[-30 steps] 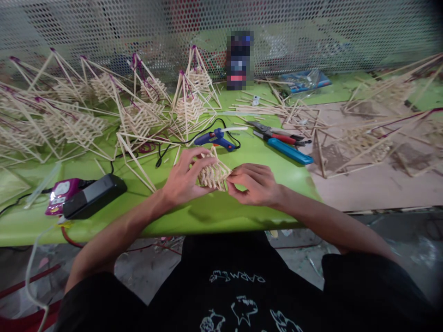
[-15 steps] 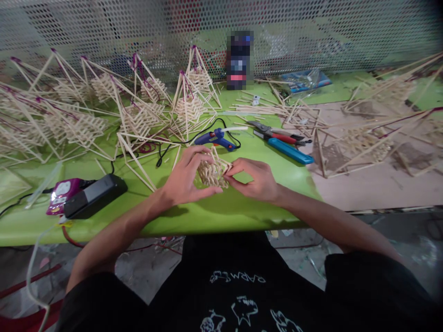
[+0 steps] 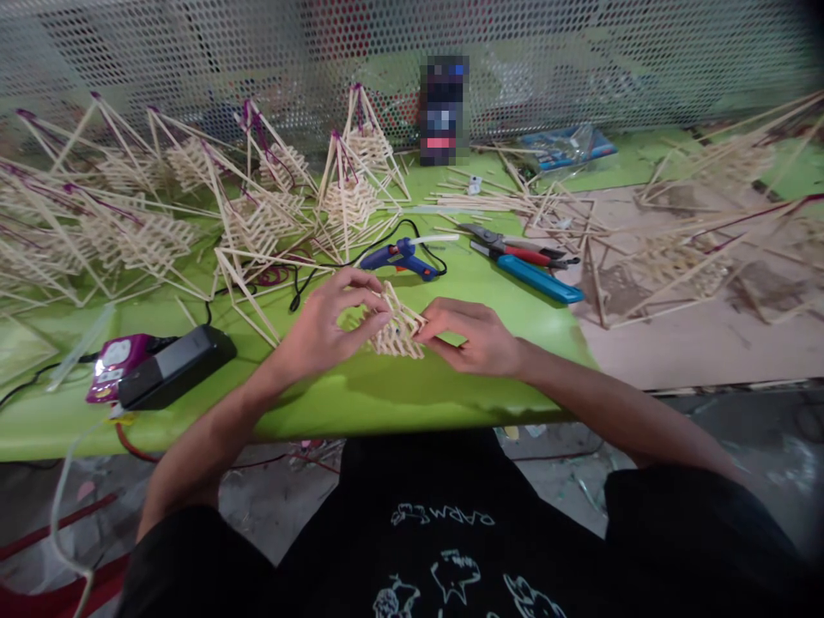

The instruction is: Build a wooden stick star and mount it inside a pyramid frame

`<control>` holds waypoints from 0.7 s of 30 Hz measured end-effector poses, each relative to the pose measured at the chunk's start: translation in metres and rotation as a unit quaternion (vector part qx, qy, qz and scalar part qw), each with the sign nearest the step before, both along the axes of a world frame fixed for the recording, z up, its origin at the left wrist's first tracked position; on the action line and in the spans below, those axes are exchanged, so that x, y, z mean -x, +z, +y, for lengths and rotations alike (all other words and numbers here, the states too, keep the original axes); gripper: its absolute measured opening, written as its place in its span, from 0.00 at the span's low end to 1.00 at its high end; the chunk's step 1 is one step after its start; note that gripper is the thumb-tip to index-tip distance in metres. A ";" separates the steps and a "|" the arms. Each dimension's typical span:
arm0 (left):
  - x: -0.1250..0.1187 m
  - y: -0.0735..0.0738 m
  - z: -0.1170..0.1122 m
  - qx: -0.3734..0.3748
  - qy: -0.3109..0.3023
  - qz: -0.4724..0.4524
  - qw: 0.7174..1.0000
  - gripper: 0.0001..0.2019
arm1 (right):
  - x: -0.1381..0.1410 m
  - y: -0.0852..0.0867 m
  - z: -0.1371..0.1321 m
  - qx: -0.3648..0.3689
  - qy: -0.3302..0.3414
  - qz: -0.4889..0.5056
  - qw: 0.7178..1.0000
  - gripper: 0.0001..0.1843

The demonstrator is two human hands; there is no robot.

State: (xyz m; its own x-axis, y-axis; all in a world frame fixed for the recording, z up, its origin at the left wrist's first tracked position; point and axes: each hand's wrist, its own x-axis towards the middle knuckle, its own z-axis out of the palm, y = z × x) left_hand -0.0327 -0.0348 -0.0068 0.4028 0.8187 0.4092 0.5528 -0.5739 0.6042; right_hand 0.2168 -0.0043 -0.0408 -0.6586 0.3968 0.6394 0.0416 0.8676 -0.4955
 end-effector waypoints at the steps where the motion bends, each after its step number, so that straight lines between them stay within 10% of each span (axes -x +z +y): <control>1: -0.001 -0.001 0.000 -0.015 0.006 0.006 1.000 0.02 | 0.000 0.000 0.000 0.003 -0.001 0.002 1.000 0.05; 13: -0.004 -0.012 0.005 -0.078 0.041 -0.016 0.996 0.02 | -0.001 0.003 0.006 0.061 0.013 0.019 0.998 0.05; 21: -0.001 -0.014 0.005 -0.010 0.069 -0.052 0.996 0.04 | -0.005 0.000 0.012 0.229 0.032 0.055 0.971 0.09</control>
